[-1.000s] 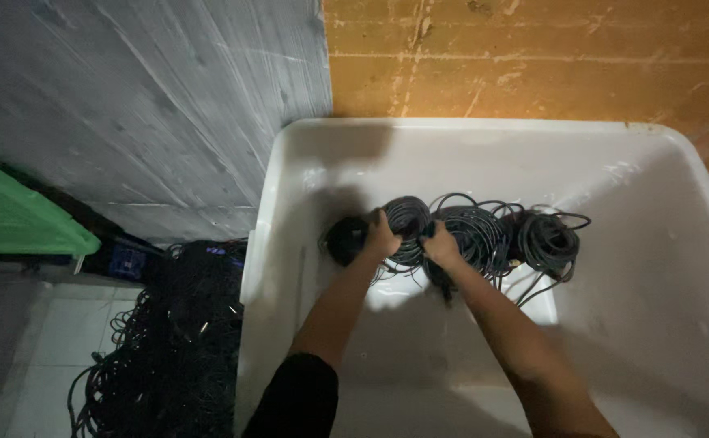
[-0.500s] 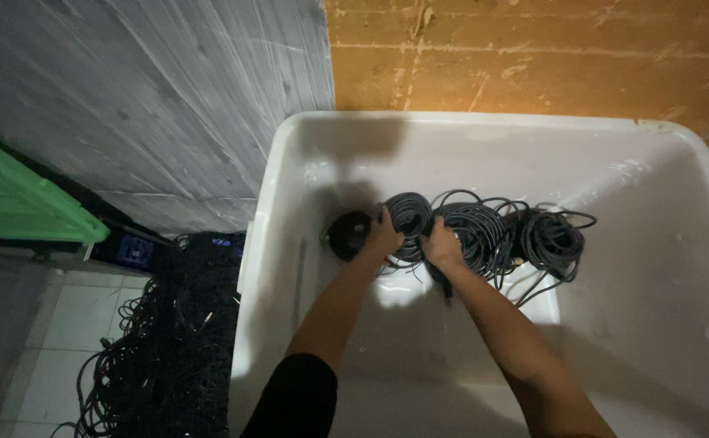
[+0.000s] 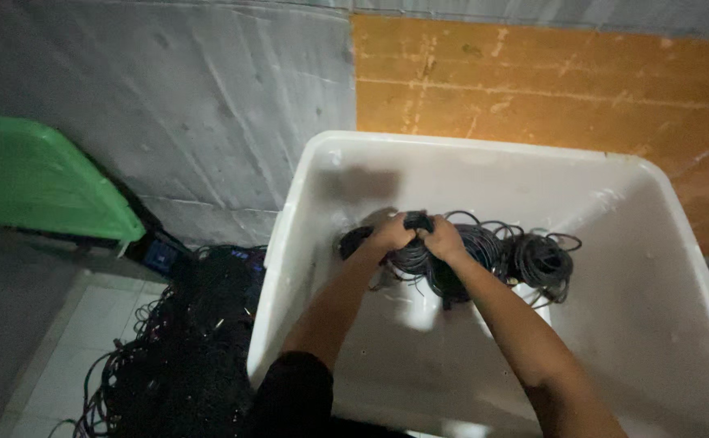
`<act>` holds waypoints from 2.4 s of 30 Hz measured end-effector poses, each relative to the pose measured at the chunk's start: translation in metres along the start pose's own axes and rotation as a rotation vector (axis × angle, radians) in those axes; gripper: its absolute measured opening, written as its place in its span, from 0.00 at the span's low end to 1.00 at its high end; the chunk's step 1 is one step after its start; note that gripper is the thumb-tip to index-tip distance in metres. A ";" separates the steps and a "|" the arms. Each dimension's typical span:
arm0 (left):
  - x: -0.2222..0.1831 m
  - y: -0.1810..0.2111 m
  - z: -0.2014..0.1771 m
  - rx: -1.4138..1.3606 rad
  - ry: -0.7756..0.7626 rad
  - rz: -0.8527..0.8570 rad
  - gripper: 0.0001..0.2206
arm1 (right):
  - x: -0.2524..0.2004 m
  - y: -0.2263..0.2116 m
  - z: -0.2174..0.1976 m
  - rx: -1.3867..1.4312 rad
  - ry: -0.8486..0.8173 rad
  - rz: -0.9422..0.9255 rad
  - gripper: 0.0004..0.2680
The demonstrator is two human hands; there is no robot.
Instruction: The person places coiled cables into a white bin, then picks up a cable from a large pile on the floor and wraps it around their hand to form a new coil.
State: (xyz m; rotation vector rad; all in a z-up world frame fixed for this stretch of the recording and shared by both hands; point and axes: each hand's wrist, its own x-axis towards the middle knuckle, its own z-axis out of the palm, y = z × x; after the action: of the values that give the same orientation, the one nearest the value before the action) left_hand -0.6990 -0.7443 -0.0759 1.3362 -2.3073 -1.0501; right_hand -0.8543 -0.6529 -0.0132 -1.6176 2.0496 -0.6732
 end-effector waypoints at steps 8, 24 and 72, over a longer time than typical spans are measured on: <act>-0.050 0.028 -0.111 0.124 0.208 0.044 0.34 | 0.009 -0.097 -0.025 -0.016 0.010 -0.161 0.15; -0.306 0.012 -0.311 -0.376 0.891 0.142 0.14 | -0.061 -0.381 0.066 0.617 -0.175 -0.602 0.09; -1.012 -0.169 -0.219 -0.419 2.236 -0.911 0.15 | -0.669 -0.675 0.478 0.389 -1.805 -0.801 0.10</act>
State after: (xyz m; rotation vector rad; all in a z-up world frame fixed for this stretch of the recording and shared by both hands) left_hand 0.0718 -0.0494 0.0744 1.6283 0.1523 0.2178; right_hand 0.0973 -0.1820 0.0586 -1.5874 -0.0162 0.2625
